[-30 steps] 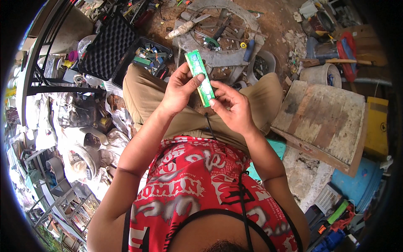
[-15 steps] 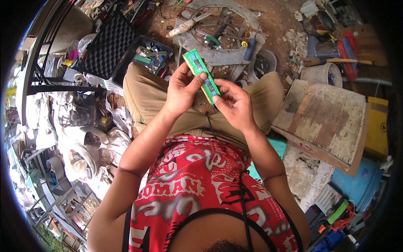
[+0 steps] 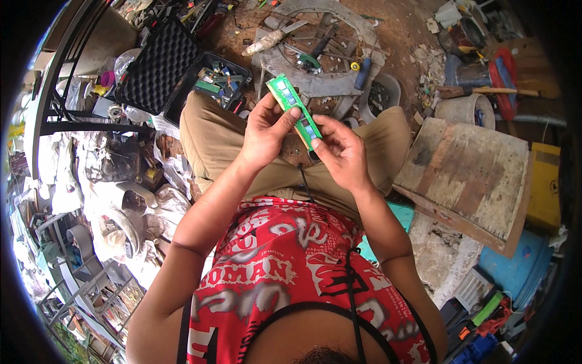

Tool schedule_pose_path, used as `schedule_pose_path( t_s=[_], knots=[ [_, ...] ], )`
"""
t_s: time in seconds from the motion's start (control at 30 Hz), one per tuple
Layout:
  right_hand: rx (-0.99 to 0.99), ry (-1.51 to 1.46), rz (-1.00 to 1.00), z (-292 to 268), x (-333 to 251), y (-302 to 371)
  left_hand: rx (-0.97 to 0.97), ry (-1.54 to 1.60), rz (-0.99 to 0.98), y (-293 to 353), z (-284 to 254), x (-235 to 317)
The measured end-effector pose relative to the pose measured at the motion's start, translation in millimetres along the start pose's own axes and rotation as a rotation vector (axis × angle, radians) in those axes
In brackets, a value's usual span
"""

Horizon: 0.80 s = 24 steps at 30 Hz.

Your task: The person handles a circuit board and a small hard drive, using a screwdriver and pliers to manipulate and disassemble components while sitting on the floor.

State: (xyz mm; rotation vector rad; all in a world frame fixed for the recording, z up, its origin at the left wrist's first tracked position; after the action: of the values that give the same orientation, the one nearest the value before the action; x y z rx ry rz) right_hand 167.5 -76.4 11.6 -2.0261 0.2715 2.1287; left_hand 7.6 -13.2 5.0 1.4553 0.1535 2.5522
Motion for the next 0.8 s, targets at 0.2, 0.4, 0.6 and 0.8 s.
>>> schedule_pose_path(
  t_s=[0.2,0.4,0.6,0.8],
  knots=[
    [-0.092,0.264,-0.197,-0.4,-9.5,-0.8,0.031,-0.039,0.027,-0.7,1.2,-1.6],
    [-0.060,0.350,-0.287,1.5,-13.0,-1.8,0.047,-0.039,0.009,-0.2,2.2,-0.8],
    [-0.061,0.365,-0.325,2.0,-14.1,-3.9,0.039,-0.052,-0.022,-1.2,-0.8,-1.8],
    [-0.055,0.416,-0.365,2.8,-19.1,-4.8,0.043,-0.063,-0.016,-3.1,-2.9,-4.9]
  ],
)
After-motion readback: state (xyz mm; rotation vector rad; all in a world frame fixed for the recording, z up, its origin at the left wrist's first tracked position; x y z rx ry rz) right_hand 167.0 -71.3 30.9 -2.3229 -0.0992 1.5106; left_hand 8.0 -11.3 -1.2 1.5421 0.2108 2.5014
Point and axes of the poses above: each hand's wrist, its own y-axis away from the middle knuckle, its own z-axis out of the palm, x = y × z, the point moved 1 cm from there along -y, towards the middle knuckle, and after that the axes turned 15 degrees about x, right-handed, at the moved point
